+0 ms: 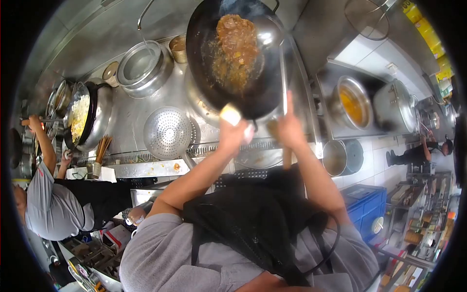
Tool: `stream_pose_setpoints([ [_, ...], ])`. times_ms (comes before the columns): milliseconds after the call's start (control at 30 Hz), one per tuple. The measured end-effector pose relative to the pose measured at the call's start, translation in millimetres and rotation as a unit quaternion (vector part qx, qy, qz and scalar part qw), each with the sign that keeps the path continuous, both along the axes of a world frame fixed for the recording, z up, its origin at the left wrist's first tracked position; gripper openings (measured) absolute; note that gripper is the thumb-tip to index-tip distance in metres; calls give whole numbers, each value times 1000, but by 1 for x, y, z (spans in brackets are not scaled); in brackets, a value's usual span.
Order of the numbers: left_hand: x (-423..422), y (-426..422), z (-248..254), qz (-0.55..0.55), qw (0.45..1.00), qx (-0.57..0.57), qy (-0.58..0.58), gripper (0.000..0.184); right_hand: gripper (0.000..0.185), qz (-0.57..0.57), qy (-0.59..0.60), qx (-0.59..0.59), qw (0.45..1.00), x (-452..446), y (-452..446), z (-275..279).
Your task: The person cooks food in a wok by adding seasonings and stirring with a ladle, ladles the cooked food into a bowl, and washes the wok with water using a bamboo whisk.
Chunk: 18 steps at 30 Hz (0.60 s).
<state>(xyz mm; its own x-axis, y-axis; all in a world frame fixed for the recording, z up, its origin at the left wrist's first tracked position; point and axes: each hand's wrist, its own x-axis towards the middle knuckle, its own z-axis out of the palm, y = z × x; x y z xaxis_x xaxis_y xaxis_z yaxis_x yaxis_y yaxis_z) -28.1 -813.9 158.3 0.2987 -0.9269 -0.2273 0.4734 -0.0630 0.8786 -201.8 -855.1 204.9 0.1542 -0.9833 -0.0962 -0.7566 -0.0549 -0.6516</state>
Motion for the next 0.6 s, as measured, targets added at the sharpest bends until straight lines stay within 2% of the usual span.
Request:
stream_pose_setpoints([
  [33, 6, -11, 2, 4, 1000, 6, -17, 15, 86, 34, -85, 0, 996, 11, 2, 2],
  [67, 12, -22, 3, 10, 999, 16, -32, 9, 85, 21, -293, 246, 924, 8, 2, 15],
  [100, 19, -33, 4, 25, 999, 27, 9, 2, 71, -2, -438, 316, 842, 12, -1, 12],
  [133, 29, -39, 4, -4, 997, 66, 30, 4, 59, -25, -568, 374, 732, 15, -7, 7],
  [167, 32, -37, 2, -12, 993, 107, 49, 5, 45, -39, -650, 441, 618, 18, -11, -1],
  [233, 38, -32, -2, -38, 978, 183, 94, 8, 18, -64, -762, 544, 345, 30, -21, -13],
  [300, 38, -16, -12, -66, 959, 221, 162, 13, 6, -92, -756, 522, 383, 28, -14, -8],
  [333, 40, -14, -16, -82, 955, 232, 164, 13, 8, -107, -753, 510, 403, 24, -7, -5],
  [367, 42, -15, -20, -98, 952, 238, 168, 14, 4, -105, -751, 520, 392, 12, -7, -11],
  [433, 42, -24, -19, -84, 947, 251, 180, 15, 11, -104, -748, 531, 385, -15, -9, -18],
  [500, 52, -33, -26, -91, 956, 231, 158, 14, 22, -108, -725, 519, 440, -32, -2, -16],
  [567, 56, -34, -37, -86, 967, 229, 70, 12, 33, -116, -679, 469, 553, -42, 11, 13],
  [600, 55, -33, -45, -73, 971, 225, 14, 11, 37, -113, -653, 476, 578, -50, 13, 21],
])
